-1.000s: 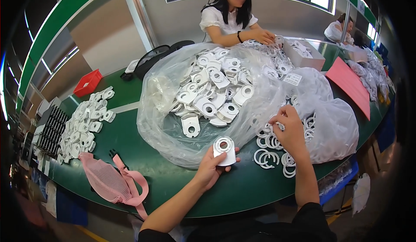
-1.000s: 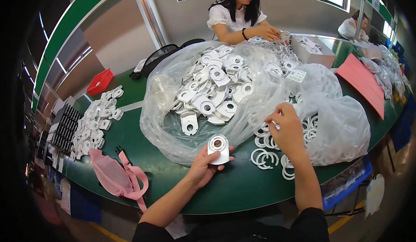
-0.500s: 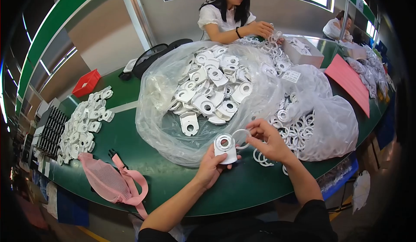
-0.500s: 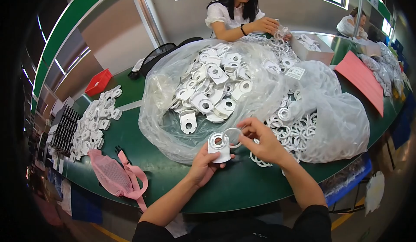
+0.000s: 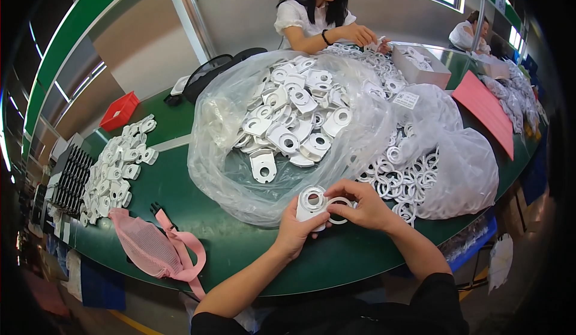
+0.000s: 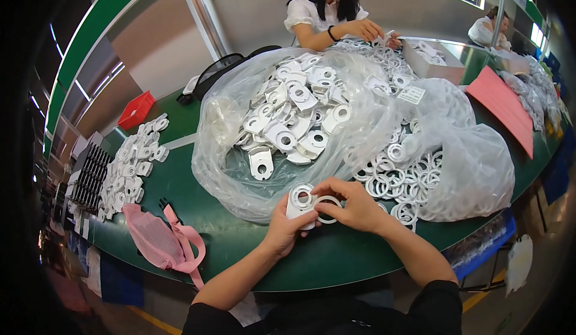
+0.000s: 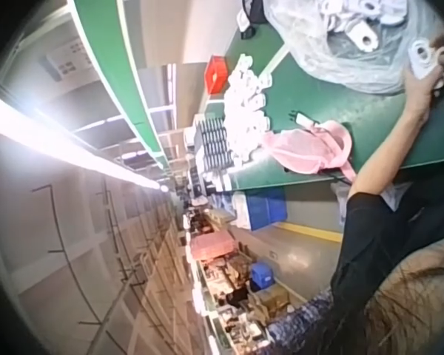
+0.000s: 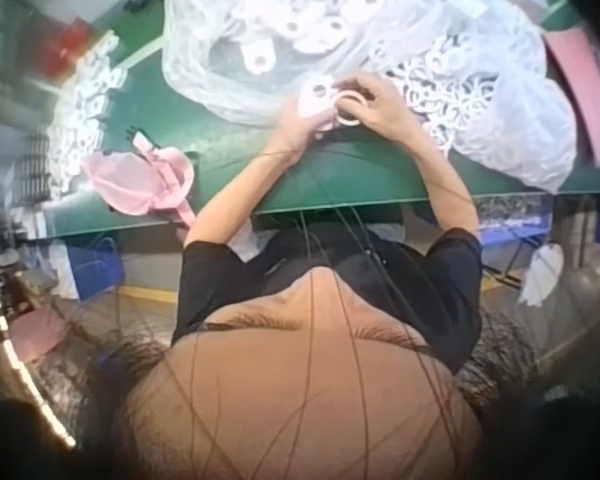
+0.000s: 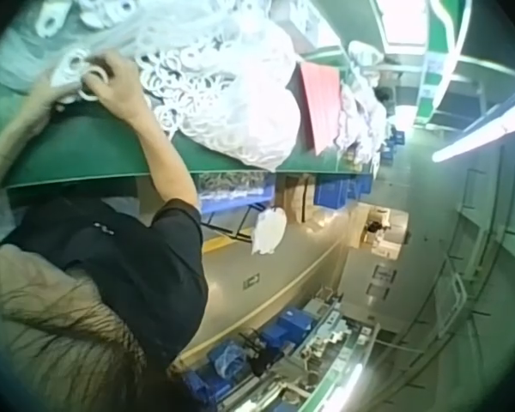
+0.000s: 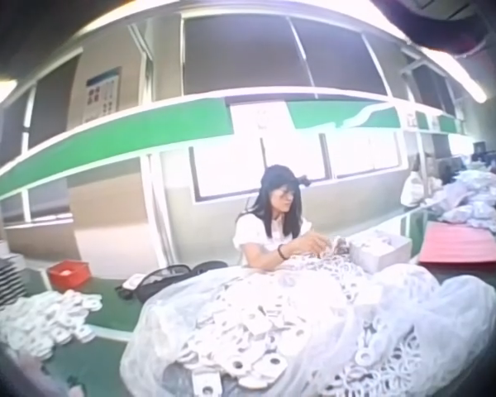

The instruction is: Assembling white plastic rings into larger plastic housing components on an assembly line.

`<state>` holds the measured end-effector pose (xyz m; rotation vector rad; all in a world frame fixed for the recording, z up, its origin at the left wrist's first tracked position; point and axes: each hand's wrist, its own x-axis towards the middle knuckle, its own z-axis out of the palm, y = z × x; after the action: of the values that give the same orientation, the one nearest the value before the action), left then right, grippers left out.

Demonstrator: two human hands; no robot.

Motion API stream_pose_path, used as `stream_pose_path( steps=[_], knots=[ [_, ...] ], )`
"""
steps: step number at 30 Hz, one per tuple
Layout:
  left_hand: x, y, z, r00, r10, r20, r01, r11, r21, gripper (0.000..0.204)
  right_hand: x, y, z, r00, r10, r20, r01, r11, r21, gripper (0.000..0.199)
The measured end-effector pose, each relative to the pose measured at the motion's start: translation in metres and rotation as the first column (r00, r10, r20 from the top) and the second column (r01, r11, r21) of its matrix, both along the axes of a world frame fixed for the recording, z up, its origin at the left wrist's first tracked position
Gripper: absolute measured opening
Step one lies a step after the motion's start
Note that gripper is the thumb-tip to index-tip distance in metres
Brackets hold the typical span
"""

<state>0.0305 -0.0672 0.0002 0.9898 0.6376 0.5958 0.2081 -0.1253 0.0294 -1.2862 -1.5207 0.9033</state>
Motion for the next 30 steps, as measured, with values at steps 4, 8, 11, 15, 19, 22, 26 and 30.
stream_pose_path(
  steps=[4,8,11,15,19,22,26,30],
  knots=[
    [0.001,-0.003,0.004,0.984,0.170,0.046,-0.171,0.985,0.021,0.041,0.000,0.001,0.001,0.939,-0.070,-0.337,0.040,0.995,-0.094,0.026],
    [0.002,-0.001,0.000,0.976,0.210,0.059,-0.212,0.976,0.038,0.041,0.012,0.007,-0.014,0.949,-0.158,-0.274,0.088,0.964,-0.250,0.026],
    [0.001,0.000,0.000,0.995,0.053,0.089,-0.048,0.997,-0.058,0.043,0.011,0.008,-0.013,0.956,-0.214,-0.201,0.190,0.973,-0.130,0.019],
    [0.001,-0.002,-0.006,0.983,-0.121,0.141,0.135,0.986,-0.098,0.060,0.004,0.010,-0.010,0.966,-0.235,0.108,0.209,0.956,0.207,0.013],
    [0.002,-0.003,-0.003,0.969,-0.222,0.109,0.232,0.968,-0.092,0.061,0.003,0.009,-0.013,0.930,-0.200,0.307,0.071,0.921,0.384,0.017],
    [0.002,-0.003,-0.005,0.963,-0.256,0.087,0.262,0.963,-0.063,0.061,0.004,0.009,-0.014,0.917,-0.168,0.362,0.012,0.919,0.394,0.019],
    [0.003,-0.003,-0.007,0.948,-0.307,0.082,0.309,0.951,-0.006,0.060,0.004,0.009,-0.018,0.893,-0.174,0.414,-0.009,0.915,0.403,0.021],
    [0.003,-0.003,-0.008,0.943,-0.309,0.123,0.314,0.949,-0.022,0.054,0.001,0.008,-0.015,0.864,-0.188,0.466,-0.016,0.916,0.400,0.022]
  ],
)
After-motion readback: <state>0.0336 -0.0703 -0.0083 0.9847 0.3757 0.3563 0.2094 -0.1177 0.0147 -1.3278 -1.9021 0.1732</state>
